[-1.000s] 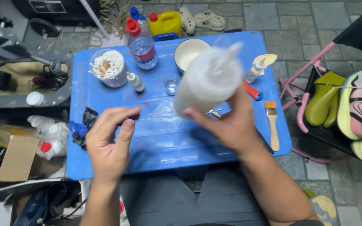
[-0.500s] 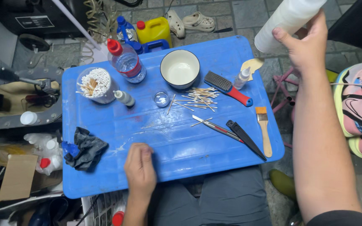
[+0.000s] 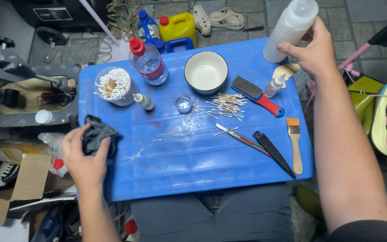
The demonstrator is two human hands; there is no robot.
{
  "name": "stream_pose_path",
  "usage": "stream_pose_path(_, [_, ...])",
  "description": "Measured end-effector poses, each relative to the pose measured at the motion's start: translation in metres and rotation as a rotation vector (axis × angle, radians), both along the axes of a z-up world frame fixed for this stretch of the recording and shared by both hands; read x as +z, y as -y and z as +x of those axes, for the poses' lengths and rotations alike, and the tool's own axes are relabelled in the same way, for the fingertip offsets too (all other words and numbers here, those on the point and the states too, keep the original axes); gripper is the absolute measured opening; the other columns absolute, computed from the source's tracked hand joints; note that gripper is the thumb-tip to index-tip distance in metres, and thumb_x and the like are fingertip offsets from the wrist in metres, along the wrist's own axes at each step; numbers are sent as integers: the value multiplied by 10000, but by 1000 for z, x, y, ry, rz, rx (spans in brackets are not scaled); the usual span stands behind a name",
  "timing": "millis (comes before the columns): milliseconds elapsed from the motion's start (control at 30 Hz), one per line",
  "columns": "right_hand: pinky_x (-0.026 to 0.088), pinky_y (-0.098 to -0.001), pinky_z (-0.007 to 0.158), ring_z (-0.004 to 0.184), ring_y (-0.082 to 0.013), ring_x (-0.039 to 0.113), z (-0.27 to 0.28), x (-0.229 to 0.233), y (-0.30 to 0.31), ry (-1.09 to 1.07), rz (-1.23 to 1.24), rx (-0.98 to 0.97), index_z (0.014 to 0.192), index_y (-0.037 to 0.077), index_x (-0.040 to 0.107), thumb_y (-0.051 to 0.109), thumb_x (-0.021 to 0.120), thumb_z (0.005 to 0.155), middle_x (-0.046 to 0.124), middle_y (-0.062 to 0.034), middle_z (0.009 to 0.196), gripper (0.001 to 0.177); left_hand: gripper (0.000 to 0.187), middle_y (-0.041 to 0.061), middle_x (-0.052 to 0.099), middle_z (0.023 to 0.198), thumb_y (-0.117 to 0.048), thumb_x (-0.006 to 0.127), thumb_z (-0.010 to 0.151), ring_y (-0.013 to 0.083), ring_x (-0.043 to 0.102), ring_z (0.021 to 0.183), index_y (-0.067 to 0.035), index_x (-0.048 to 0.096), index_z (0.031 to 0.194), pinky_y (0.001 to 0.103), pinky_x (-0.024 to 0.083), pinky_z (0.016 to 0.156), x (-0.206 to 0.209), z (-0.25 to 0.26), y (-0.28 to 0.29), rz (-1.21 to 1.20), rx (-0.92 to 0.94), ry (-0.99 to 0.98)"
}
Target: The person scrapes the sole of a sneaker with a black tool and wipes it with a cloth. They then pick up a pink and blue sneaker and use a utility knife to trim the rubber edge around the toe box. Finally, they use a wooden stick to apply a substance to the trimmed area.
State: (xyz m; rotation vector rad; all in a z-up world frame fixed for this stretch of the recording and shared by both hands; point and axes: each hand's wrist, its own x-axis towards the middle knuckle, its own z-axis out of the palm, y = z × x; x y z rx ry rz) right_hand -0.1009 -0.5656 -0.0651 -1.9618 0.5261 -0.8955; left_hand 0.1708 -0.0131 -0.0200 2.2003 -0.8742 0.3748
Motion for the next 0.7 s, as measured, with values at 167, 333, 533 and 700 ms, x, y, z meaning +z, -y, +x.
stream_pose_path(167, [562, -321, 1003, 1176, -152, 667, -24, 18, -11, -19, 82, -33, 1417, 31, 517, 80, 874, 848, 667, -71, 1302, 674, 722, 182, 593, 1390, -146, 878, 820, 318, 610, 1271, -16, 539, 1444, 402, 486, 1101, 7, 28, 26, 6, -98, -108])
stream_pose_path(333, [454, -260, 652, 746, -98, 544, -106, 52, -116, -322, 98, -269, 1012, 17, 665, 121, 828, 919, 619, -29, 850, 214, 722, 197, 573, 1439, -141, 907, 832, 322, 563, 1377, -12, 529, 1433, 419, 451, 1169, 15, 15, 26, 48, -108, -18])
stream_pose_path(533, [523, -309, 639, 708, -178, 630, -110, 70, -230, -525, 13, -17, 849, 10, 653, 190, 888, 681, 643, -81, 803, 340, 601, 126, 538, 1493, -120, 851, 950, 251, 519, 1431, -41, 523, 1447, 425, 435, 1240, 2, 3, 14, -274, -153, -268])
stream_pose_path(700, [541, -344, 728, 788, -235, 689, -110, 56, -242, -526, 34, -27, 913, 19, 663, 138, 837, 731, 688, -89, 884, 278, 505, 101, 557, 1530, -49, 804, 997, 205, 525, 1420, -28, 541, 1428, 401, 428, 1218, -3, -7, 6, -363, -40, -280])
